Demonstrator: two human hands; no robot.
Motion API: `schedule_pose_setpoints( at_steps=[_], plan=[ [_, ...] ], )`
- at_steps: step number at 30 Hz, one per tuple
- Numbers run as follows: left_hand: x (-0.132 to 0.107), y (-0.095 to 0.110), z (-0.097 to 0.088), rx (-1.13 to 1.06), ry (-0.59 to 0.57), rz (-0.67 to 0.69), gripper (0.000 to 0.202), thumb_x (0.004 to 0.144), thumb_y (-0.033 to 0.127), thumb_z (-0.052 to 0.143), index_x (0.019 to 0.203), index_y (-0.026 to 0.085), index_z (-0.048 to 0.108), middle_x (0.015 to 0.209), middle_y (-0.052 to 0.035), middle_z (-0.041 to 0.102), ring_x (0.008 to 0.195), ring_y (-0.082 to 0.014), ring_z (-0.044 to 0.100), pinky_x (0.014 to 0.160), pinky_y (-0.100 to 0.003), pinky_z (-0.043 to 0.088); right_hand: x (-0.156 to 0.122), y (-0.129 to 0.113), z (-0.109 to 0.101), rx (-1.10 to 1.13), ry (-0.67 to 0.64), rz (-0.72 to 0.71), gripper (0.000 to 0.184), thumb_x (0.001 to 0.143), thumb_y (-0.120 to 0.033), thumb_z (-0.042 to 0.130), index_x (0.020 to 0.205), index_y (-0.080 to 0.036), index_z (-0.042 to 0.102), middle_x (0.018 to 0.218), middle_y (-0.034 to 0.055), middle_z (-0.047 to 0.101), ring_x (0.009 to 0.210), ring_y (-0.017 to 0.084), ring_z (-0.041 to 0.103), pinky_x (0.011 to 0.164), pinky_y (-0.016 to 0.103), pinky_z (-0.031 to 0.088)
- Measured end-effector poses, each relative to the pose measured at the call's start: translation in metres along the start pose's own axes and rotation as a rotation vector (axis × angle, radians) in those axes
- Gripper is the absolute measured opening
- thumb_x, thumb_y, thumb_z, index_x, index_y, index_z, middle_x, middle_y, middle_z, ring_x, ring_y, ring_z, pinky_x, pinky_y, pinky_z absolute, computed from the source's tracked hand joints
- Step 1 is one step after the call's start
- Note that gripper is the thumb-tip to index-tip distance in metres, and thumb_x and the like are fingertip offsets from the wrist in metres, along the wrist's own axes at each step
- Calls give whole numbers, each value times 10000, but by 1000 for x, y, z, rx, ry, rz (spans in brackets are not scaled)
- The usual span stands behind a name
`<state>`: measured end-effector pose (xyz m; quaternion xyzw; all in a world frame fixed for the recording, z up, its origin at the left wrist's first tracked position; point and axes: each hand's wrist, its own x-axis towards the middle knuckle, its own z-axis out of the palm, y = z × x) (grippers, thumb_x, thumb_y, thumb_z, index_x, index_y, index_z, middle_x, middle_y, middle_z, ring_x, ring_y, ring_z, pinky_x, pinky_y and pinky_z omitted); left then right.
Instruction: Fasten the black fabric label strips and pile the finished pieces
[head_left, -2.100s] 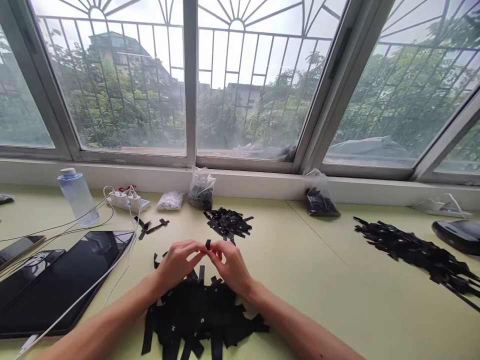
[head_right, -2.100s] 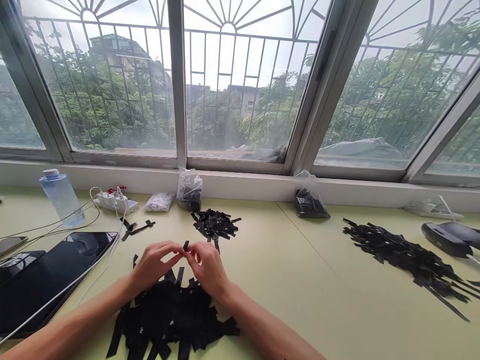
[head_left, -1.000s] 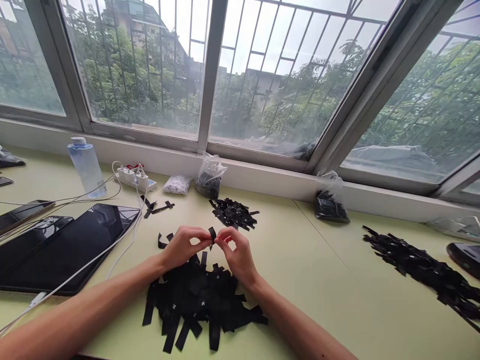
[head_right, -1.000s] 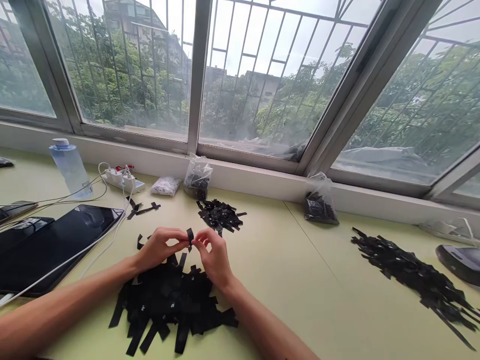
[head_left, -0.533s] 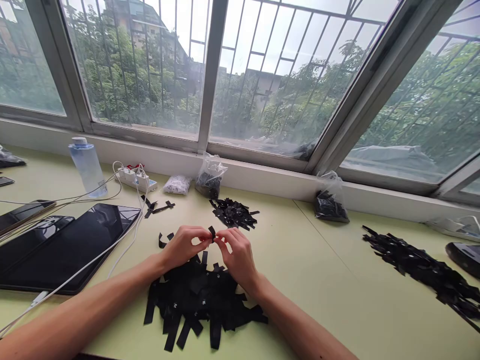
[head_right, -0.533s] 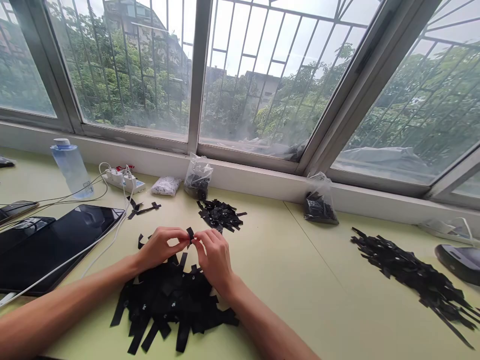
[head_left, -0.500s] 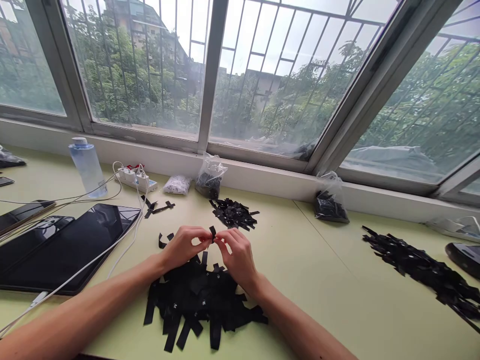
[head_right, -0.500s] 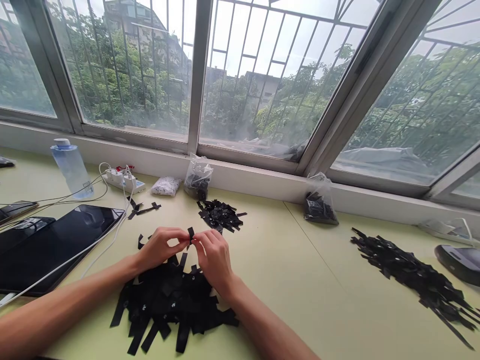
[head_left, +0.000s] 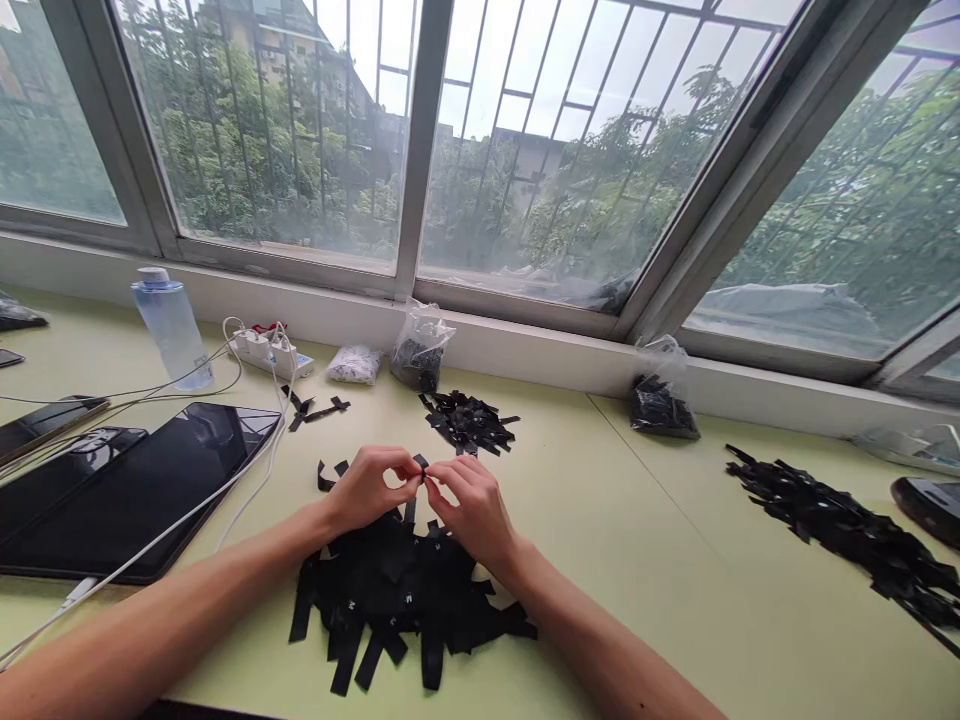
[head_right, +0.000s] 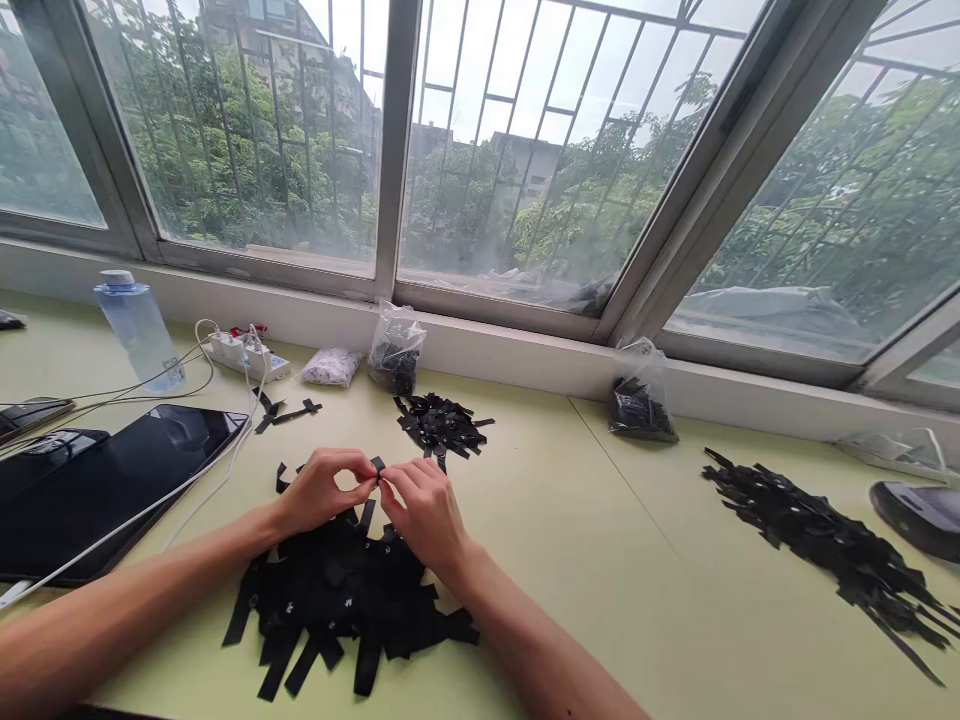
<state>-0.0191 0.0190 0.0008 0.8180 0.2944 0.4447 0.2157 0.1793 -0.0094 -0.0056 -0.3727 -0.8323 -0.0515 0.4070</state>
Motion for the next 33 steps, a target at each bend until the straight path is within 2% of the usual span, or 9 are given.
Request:
schedule_pose_setpoints(
  at_steps=[5, 9, 15, 20, 27, 30, 33],
  plan=[
    [0, 2, 0, -18, -6, -17, 96, 817, 100, 647, 744, 162, 649, 714, 6, 673, 663, -122, 617, 665, -233, 493, 0, 2, -2, -32, -65, -113, 179, 967, -124, 507, 987, -235, 646, 933, 53, 722, 848, 214, 631, 801, 381, 477],
    [0, 6, -1, -41, -1, -10, 129, 785, 67, 631, 710, 167, 600, 707, 16, 632, 667, -118, 587, 662, -230, 470, 0, 1, 0, -54, -78, -129, 182, 962, -103, 489, 920, -230, 613, 919, 55, 705, 829, 210, 607, 786, 374, 467],
    [-1, 10, 0, -35, -18, 1, 175, 725, 35, 613, 655, 176, 539, 686, 28, 586, 643, -116, 539, 646, -240, 434, 2, -3, 1, -98, -141, -218, 185, 999, -198, 488, 834, -222, 568, 899, 64, 666, 786, 204, 551, 759, 370, 445],
    [0, 15, 0, -48, -5, -16, 177, 707, 36, 598, 621, 172, 523, 657, 32, 569, 622, -111, 509, 629, -237, 409, 6, -4, -2, -170, -159, -267, 205, 1001, -196, 481, 808, -217, 549, 832, 55, 620, 760, 200, 507, 744, 358, 419],
    [0, 20, 8, -121, 44, -175, 179, 708, 60, 587, 602, 157, 481, 633, 44, 508, 632, -99, 442, 597, -212, 354, 9, 3, 1, -191, -90, -345, 202, 974, -157, 511, 777, -205, 509, 748, 30, 562, 718, 184, 465, 708, 332, 397],
    [0, 17, 13, -170, 30, -241, 196, 728, 101, 594, 595, 157, 461, 615, 48, 479, 619, -95, 421, 574, -206, 343, 8, 6, 4, -162, -105, -328, 186, 961, -119, 500, 796, -203, 513, 765, 32, 579, 739, 185, 490, 734, 334, 409],
    [2, 9, 14, -218, -13, -286, 199, 772, 159, 602, 616, 158, 479, 605, 50, 468, 596, -92, 426, 554, -204, 342, 10, 9, 8, -109, -86, -250, 199, 942, -114, 517, 770, -209, 487, 759, 27, 585, 735, 181, 496, 739, 323, 417]
  ],
)
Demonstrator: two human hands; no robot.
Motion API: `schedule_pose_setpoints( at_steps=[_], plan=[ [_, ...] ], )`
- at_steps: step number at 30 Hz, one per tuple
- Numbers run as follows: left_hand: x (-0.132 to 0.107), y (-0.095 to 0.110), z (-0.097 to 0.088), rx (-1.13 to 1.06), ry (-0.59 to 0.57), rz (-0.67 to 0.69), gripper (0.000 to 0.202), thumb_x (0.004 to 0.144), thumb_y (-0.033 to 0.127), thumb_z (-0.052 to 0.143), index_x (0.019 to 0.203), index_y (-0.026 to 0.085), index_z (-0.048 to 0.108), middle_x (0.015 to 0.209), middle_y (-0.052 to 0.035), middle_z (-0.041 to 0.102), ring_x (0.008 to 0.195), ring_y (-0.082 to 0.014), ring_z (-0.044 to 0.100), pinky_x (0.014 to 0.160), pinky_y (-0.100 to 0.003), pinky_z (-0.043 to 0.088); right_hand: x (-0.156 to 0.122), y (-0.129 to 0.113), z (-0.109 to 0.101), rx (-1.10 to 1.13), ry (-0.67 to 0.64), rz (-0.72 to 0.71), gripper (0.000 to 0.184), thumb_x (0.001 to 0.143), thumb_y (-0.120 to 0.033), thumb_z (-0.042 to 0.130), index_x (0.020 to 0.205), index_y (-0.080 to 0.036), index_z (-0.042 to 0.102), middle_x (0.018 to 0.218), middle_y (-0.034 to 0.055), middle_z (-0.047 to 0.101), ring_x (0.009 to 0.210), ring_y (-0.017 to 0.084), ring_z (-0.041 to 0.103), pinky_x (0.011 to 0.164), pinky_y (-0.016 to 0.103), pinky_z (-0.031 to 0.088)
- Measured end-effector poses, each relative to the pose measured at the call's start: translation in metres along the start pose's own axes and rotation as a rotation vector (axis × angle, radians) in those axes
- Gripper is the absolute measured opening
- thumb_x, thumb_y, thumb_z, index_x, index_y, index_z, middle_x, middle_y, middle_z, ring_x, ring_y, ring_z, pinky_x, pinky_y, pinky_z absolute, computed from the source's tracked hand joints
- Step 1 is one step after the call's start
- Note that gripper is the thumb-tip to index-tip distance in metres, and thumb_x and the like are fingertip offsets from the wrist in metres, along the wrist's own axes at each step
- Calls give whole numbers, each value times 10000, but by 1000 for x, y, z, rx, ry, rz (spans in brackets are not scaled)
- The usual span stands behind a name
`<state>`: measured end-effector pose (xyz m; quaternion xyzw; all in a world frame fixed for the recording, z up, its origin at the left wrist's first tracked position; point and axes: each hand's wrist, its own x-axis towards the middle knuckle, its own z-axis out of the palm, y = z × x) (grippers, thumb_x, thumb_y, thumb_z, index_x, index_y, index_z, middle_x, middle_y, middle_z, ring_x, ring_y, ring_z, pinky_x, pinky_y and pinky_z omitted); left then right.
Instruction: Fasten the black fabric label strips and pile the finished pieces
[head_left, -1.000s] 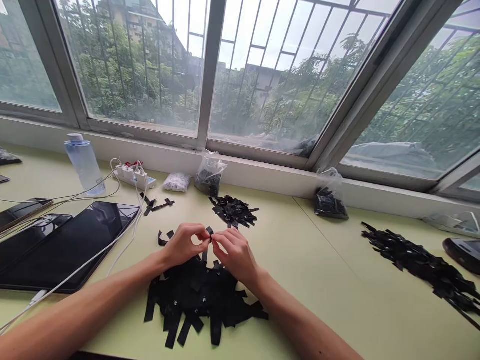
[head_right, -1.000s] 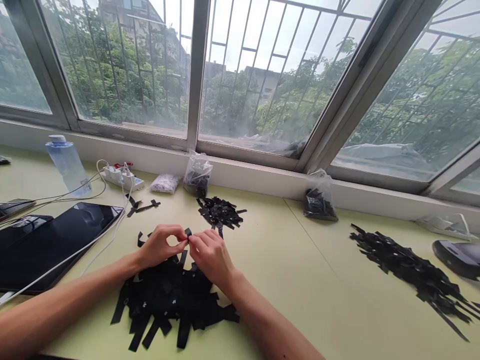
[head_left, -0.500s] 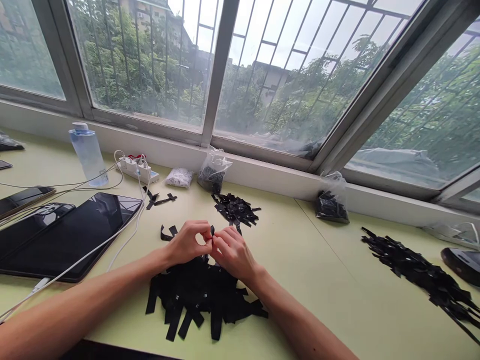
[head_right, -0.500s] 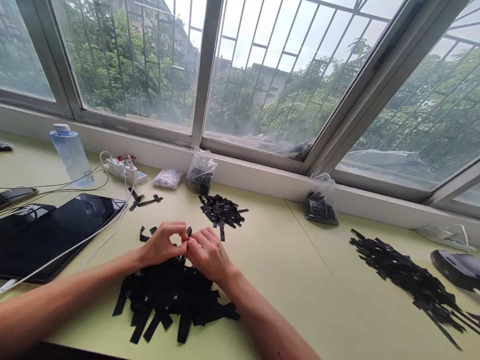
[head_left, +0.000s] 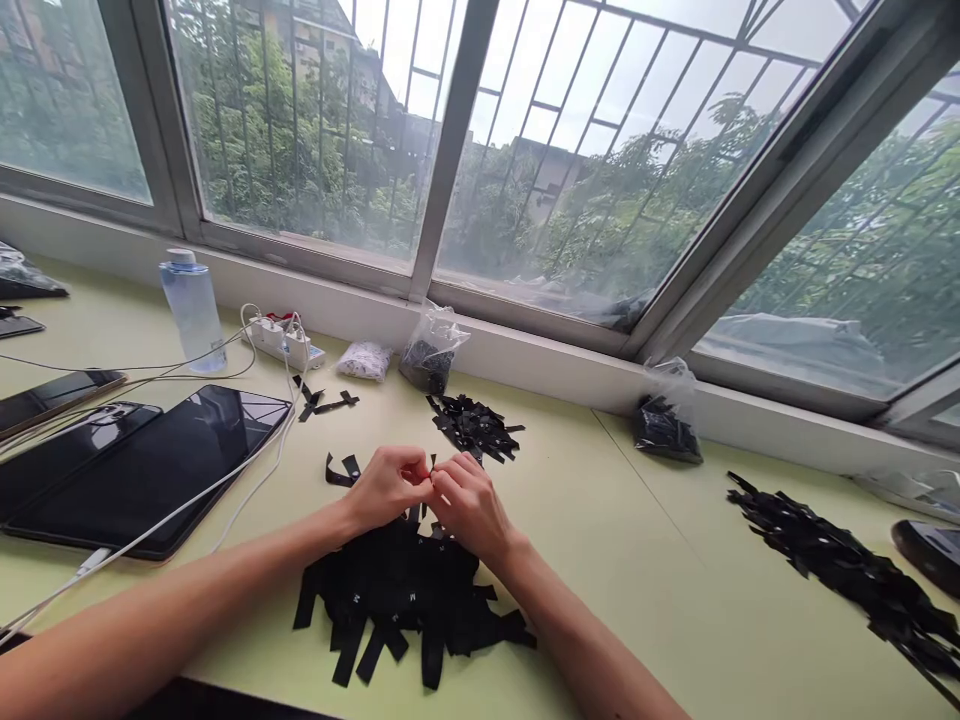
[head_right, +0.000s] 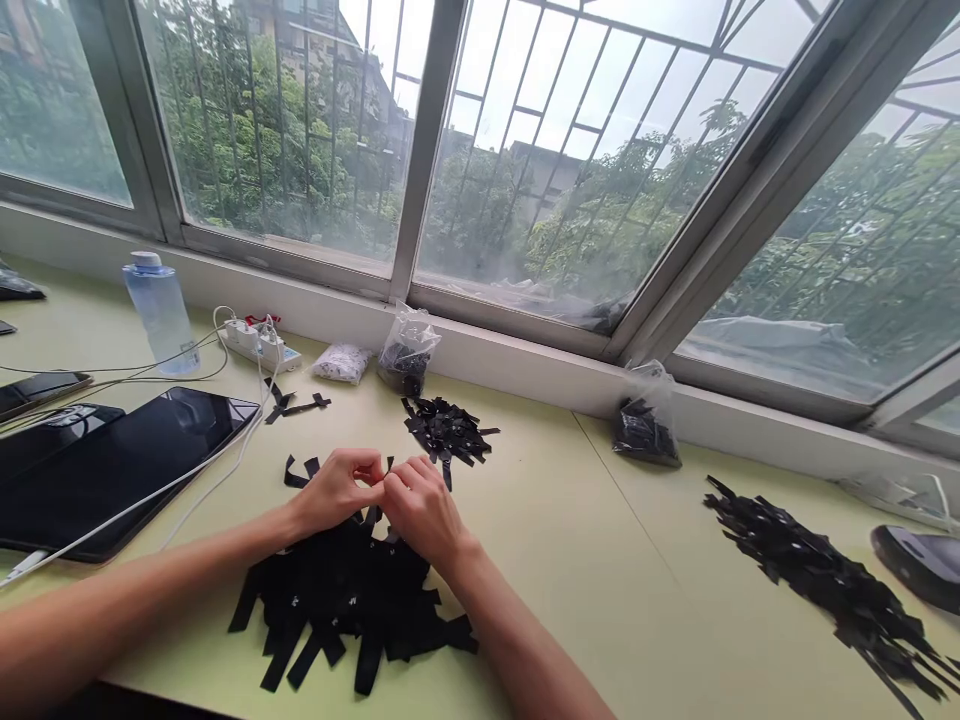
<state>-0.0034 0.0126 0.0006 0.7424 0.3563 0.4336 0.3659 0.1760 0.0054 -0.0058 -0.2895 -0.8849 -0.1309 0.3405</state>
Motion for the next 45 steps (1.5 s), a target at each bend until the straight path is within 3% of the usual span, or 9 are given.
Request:
schedule_pose_setpoints(
  at_steps=[4, 9, 14, 22, 28, 33, 45],
  plan=[
    [8, -12, -10, 164, -68, 32, 131, 810, 175, 602, 682, 156, 585, 642, 27, 576, 616, -111, 511, 584, -219, 382, 1, 7, 4, 20, 37, 176, 223, 843, -43, 513, 724, -218, 440, 695, 4, 542, 693, 174, 480, 699, 296, 406],
    [15, -26, -27, 552, -94, 124, 108, 842, 172, 634, 781, 197, 719, 780, -5, 685, 691, -146, 606, 670, -260, 433, -6, 20, 4, 1, -90, 329, 229, 763, 2, 515, 729, -215, 449, 705, -1, 560, 679, 167, 496, 672, 282, 382],
    [19, -32, -37, 712, -125, 212, 165, 920, 248, 630, 883, 239, 790, 928, -45, 724, 866, -198, 651, 769, -295, 468, -11, 26, 4, 63, -158, 428, 217, 764, 10, 549, 769, -205, 522, 759, 11, 610, 718, 173, 543, 693, 283, 397],
    [18, -33, -36, 753, -141, 239, 209, 960, 225, 579, 988, 249, 784, 977, -53, 734, 926, -215, 651, 772, -306, 499, -16, 32, 2, 289, -133, 571, 178, 884, -94, 588, 931, -221, 704, 849, 24, 678, 755, 171, 610, 702, 290, 480],
    [16, -30, -32, 725, -143, 284, 259, 956, 207, 580, 1175, 253, 712, 1079, -61, 714, 1009, -231, 641, 867, -359, 529, -19, 29, -5, 387, -196, 523, 227, 946, -146, 576, 1073, -262, 724, 983, 49, 683, 877, 191, 629, 752, 307, 513],
    [14, -31, -29, 692, -198, 343, 243, 941, 173, 596, 1136, 246, 720, 1063, -60, 698, 991, -215, 634, 871, -348, 536, -18, 26, -5, 357, -245, 466, 206, 930, -107, 592, 988, -248, 730, 979, 43, 668, 904, 191, 609, 808, 321, 492],
    [13, -30, -27, 641, -209, 360, 274, 937, 163, 593, 1177, 243, 700, 1081, -72, 685, 1020, -223, 621, 901, -356, 525, -16, 29, 0, 365, -222, 495, 180, 888, -45, 588, 856, -195, 682, 840, 7, 653, 771, 148, 596, 706, 261, 453]
  ],
)
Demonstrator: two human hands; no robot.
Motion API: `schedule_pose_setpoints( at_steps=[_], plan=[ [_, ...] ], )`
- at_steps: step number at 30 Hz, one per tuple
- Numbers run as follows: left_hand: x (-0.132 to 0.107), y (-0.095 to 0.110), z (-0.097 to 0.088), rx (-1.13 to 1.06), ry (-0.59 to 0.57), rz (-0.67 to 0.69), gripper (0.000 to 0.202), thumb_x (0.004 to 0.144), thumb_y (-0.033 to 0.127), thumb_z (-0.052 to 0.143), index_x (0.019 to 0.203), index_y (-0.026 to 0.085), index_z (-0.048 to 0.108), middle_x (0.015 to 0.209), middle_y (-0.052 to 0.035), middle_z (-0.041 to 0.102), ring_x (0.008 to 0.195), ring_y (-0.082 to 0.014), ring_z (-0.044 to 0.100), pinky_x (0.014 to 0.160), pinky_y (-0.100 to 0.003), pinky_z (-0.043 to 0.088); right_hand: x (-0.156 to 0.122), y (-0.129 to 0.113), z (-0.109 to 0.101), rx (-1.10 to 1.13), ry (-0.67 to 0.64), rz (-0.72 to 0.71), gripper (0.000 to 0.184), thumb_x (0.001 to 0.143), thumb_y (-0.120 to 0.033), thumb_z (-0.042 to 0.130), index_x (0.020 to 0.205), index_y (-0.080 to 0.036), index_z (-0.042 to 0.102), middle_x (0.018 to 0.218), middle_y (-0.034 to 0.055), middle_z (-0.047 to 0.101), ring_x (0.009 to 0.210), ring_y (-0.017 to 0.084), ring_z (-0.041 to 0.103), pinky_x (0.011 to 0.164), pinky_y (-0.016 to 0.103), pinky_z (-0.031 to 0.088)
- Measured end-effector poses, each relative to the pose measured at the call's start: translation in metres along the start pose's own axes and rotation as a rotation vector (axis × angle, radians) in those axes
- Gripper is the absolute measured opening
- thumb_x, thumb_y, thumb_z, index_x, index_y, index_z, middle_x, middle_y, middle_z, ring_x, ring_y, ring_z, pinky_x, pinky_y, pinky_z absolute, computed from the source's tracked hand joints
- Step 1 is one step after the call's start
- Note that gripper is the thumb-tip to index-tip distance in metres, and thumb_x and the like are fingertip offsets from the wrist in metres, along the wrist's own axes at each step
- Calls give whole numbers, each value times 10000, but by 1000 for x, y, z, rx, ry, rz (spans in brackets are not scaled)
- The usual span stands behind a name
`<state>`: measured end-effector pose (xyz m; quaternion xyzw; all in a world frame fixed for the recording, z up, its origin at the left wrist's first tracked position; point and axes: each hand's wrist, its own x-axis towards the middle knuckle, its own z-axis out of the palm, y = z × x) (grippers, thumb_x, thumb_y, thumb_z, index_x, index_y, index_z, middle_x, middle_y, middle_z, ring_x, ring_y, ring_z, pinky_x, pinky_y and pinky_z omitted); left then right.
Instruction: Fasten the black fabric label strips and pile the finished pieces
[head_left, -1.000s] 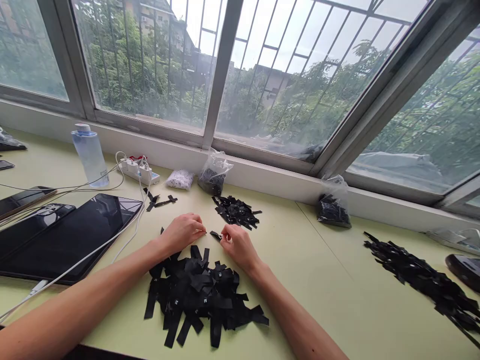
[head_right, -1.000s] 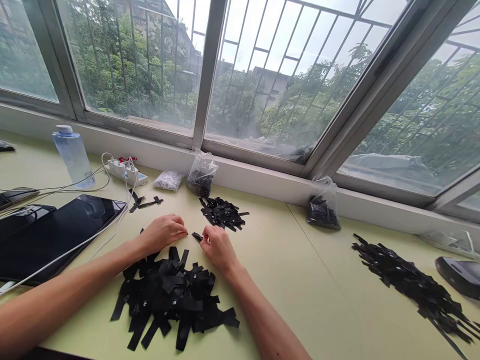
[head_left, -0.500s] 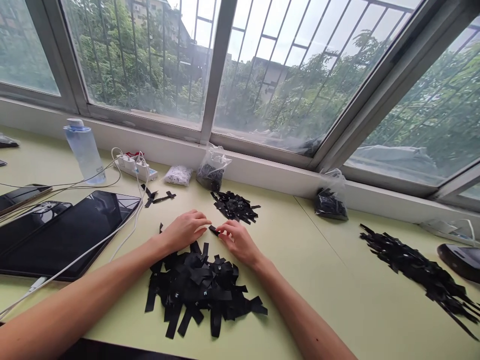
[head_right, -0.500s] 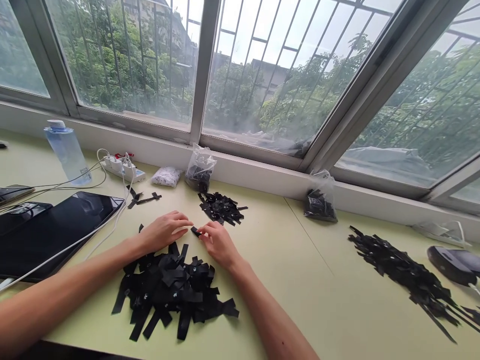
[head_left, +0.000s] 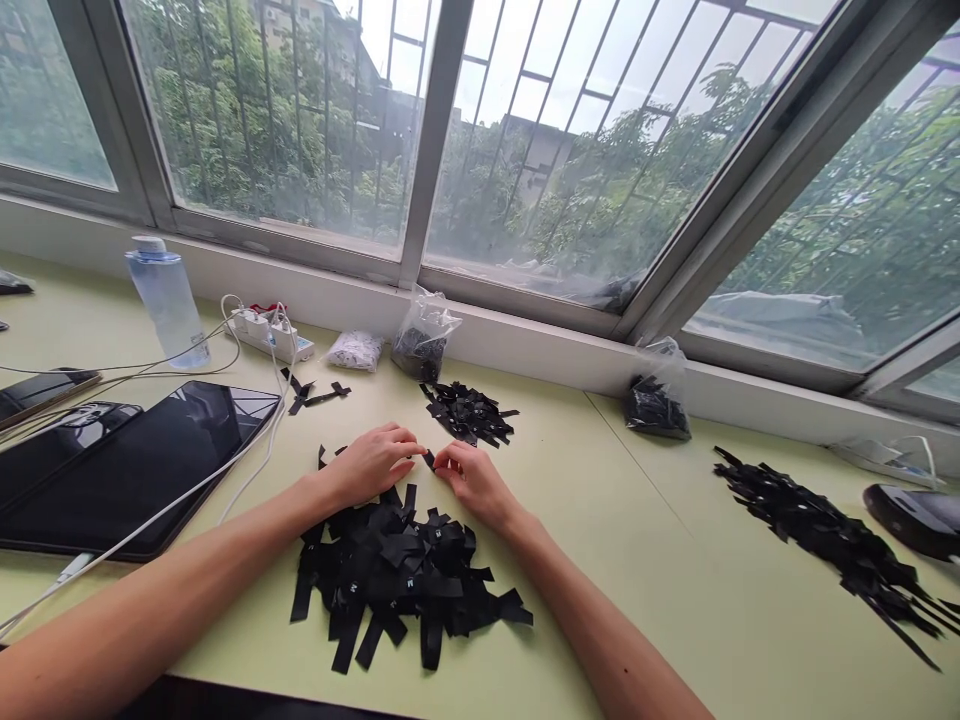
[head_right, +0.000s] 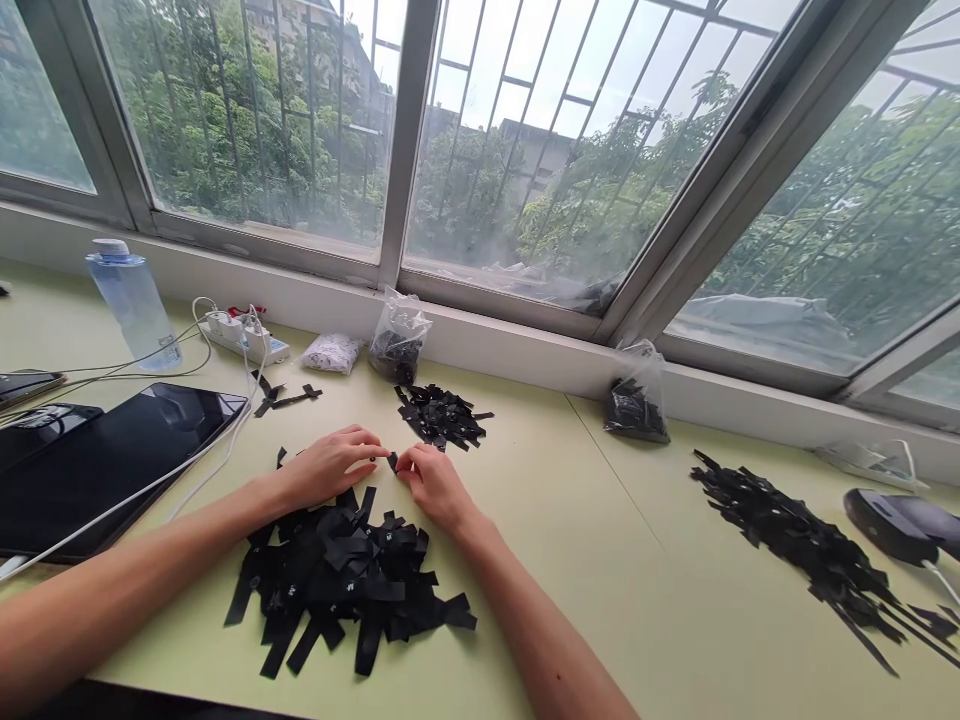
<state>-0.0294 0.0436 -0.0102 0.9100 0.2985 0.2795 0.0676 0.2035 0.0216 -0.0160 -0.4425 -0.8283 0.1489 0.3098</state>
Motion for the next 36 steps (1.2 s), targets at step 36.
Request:
schedule_pose_setpoints(
  at_steps=[36],
  plan=[
    [5, 15, -6, -277, 134, -5, 153, 960, 278, 617, 972, 214, 756, 980, -56, 749, 956, -197, 662, 882, -335, 527, -2, -30, -4, -65, 182, -191, 118, 945, -134, 613, 912, -241, 649, 874, 21, 693, 820, 198, 626, 791, 354, 497]
  ],
)
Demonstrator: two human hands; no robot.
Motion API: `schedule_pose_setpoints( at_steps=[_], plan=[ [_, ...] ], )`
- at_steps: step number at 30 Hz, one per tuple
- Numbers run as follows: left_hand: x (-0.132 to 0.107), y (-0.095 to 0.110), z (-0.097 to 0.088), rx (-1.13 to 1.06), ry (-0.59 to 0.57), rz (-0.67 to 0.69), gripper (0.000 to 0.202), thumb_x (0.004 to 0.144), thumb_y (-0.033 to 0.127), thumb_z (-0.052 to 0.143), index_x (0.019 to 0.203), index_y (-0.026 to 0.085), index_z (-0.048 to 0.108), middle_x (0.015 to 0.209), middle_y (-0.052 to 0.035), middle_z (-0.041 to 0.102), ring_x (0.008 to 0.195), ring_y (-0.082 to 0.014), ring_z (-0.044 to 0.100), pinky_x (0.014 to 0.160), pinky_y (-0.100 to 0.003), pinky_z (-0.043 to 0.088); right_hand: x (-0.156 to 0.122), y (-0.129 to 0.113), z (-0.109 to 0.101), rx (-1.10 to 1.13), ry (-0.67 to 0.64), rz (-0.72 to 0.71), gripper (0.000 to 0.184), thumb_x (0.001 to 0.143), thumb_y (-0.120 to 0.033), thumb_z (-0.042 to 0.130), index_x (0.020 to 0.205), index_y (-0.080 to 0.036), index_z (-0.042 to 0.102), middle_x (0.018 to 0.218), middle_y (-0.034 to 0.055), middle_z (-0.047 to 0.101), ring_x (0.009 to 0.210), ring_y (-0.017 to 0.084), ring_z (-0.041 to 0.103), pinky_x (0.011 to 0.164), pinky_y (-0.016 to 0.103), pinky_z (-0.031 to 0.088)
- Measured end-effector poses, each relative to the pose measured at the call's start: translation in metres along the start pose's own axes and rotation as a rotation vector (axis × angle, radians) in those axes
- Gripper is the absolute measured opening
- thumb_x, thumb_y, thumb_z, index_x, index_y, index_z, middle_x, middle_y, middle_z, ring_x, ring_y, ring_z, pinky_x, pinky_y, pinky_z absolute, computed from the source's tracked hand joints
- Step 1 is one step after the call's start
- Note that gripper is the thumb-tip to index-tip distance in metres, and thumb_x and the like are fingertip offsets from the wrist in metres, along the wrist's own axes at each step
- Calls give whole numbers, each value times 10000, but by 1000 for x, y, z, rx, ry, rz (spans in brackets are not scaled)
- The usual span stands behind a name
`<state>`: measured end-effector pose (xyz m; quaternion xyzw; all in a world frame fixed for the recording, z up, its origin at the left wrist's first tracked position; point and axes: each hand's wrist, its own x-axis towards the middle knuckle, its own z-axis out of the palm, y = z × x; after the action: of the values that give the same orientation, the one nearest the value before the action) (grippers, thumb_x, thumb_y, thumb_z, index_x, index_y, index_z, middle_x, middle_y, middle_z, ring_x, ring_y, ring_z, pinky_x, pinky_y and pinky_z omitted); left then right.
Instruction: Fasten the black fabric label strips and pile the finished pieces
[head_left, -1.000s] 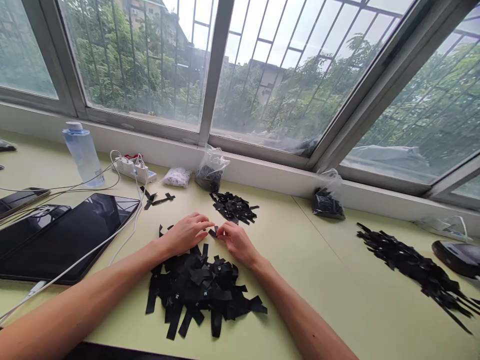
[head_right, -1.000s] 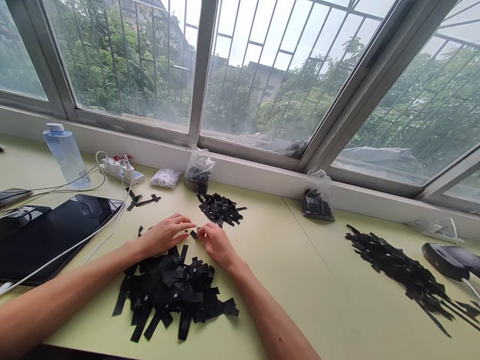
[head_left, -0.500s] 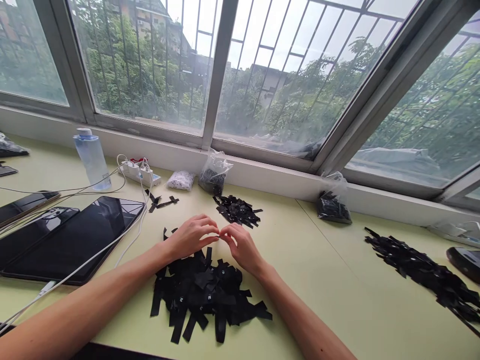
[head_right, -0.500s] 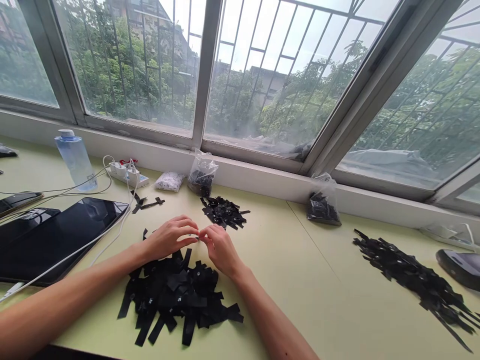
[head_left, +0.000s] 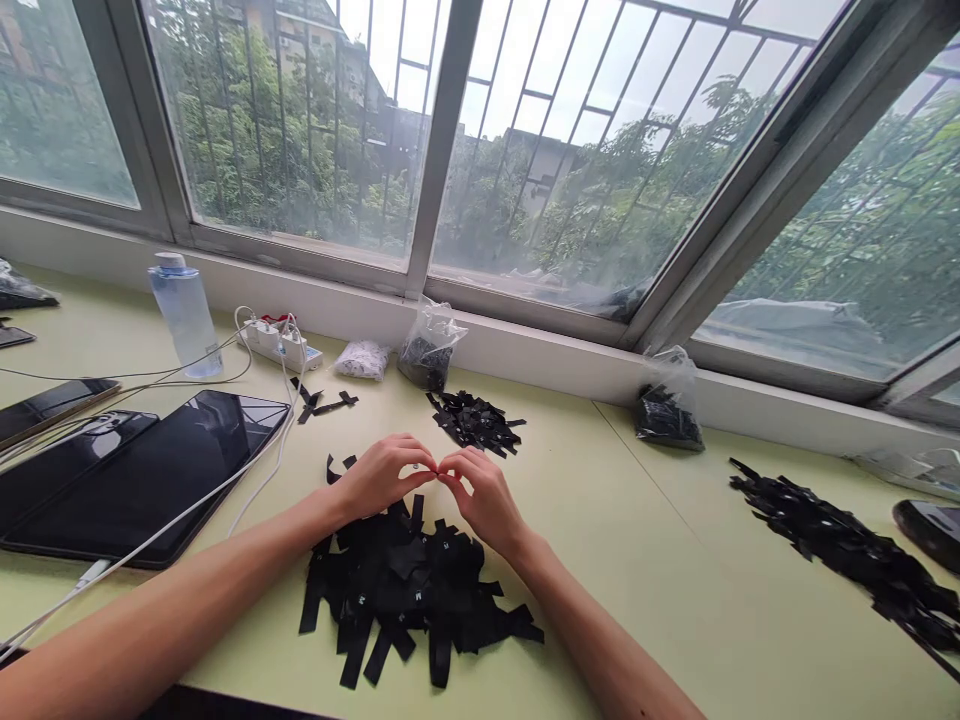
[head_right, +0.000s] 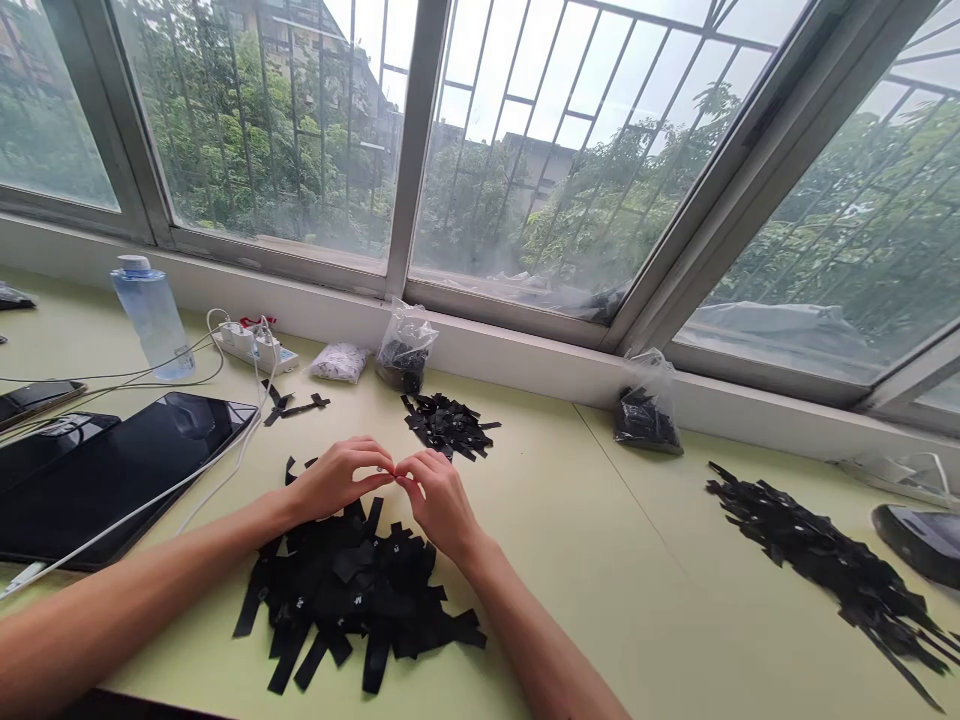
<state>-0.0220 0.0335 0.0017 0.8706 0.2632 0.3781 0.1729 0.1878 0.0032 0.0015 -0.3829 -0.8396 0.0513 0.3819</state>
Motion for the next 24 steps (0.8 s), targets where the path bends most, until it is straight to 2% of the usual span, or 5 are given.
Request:
schedule_pose_setpoints(
  at_steps=[11, 14, 17, 20, 24],
  plan=[
    [3, 1, -6, -307, 46, -205, 168, 911, 312, 672, 893, 190, 786, 946, -49, 757, 881, -179, 693, 846, -298, 537, 2, -3, 0, 1, -28, -11, 184, 928, -60, 596, 937, -240, 630, 936, 17, 698, 888, 197, 626, 847, 357, 486],
    [4, -1, -12, -299, 76, -251, 183, 924, 316, 650, 884, 181, 766, 925, -39, 753, 872, -179, 686, 845, -299, 528, 1, -2, 0, -7, -36, -10, 198, 923, -42, 590, 927, -237, 623, 929, 11, 699, 881, 194, 620, 841, 348, 477],
    [2, -4, -15, -164, 87, -219, 174, 933, 311, 641, 888, 188, 756, 909, -36, 751, 863, -183, 675, 842, -310, 514, 0, 0, 1, -15, -32, 9, 198, 916, -36, 599, 917, -233, 618, 910, 11, 694, 865, 195, 616, 831, 344, 471],
    [0, -6, -12, -16, 26, -141, 169, 954, 304, 618, 956, 219, 765, 959, -38, 752, 920, -195, 665, 876, -327, 498, -1, 2, 3, -23, -23, 25, 199, 906, -31, 614, 919, -230, 618, 894, 6, 692, 853, 191, 619, 827, 340, 467],
    [-1, -4, -3, 27, -61, -64, 185, 968, 285, 607, 1093, 239, 736, 1053, -43, 742, 1000, -200, 658, 907, -327, 499, -1, 3, 5, -2, 3, 27, 180, 908, -49, 629, 927, -228, 623, 890, 1, 691, 843, 178, 620, 816, 320, 468]
  ],
)
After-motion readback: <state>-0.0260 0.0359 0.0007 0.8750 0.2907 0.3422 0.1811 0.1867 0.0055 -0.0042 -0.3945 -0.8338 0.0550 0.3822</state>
